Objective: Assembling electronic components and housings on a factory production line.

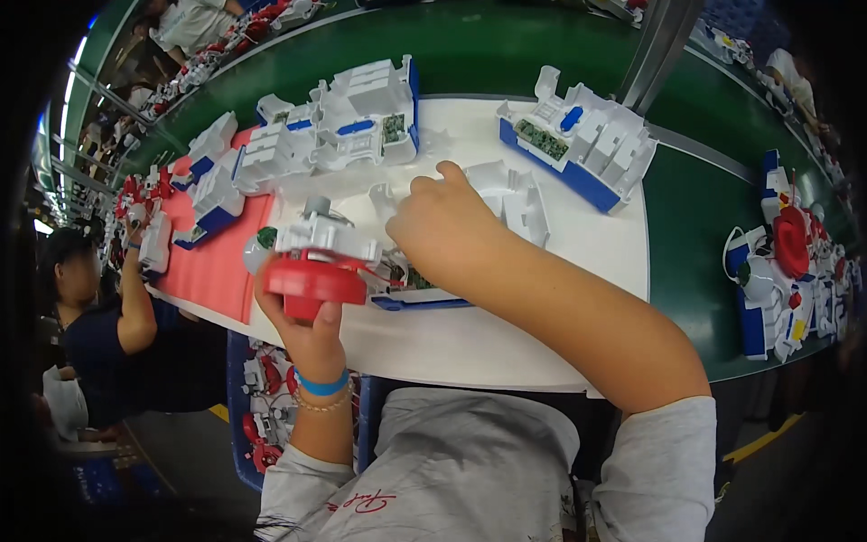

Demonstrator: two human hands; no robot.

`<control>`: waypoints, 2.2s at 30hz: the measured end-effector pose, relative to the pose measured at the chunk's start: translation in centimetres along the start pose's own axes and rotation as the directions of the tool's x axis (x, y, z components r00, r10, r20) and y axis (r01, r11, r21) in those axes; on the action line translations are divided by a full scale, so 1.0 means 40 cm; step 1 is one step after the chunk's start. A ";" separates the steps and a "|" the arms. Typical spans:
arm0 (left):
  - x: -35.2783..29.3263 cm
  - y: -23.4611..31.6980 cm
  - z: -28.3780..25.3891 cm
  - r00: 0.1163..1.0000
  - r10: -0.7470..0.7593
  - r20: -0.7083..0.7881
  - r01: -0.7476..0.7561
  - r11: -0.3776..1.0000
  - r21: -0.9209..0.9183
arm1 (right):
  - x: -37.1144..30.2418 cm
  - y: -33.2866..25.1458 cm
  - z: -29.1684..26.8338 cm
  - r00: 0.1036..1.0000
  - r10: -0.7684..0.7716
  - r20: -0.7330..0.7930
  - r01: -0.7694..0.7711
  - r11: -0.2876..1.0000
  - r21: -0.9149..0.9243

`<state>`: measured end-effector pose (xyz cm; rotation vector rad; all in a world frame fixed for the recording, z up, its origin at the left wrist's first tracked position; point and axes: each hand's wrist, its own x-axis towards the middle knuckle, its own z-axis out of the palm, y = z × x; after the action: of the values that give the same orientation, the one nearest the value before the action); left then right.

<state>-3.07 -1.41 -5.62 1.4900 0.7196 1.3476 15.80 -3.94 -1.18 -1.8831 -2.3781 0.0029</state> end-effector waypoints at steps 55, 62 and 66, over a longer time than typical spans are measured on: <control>0.019 -0.084 0.073 0.954 0.300 0.015 -0.298 0.942 0.155 | -0.018 -0.023 0.048 0.995 0.010 0.099 -0.021 0.994 0.105; 0.021 -0.091 0.059 0.948 0.316 0.038 -0.317 0.924 0.215 | -0.017 -0.030 0.061 0.997 0.077 -0.014 -0.077 0.997 0.025; 0.020 -0.100 0.051 0.938 0.336 0.079 -0.345 0.905 0.249 | -0.025 -0.025 0.065 0.997 0.046 -0.069 -0.046 0.999 0.004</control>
<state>-0.26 0.20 -8.81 1.9141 0.6515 1.5258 14.83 -4.98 -3.77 -1.9040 -2.2887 -0.0547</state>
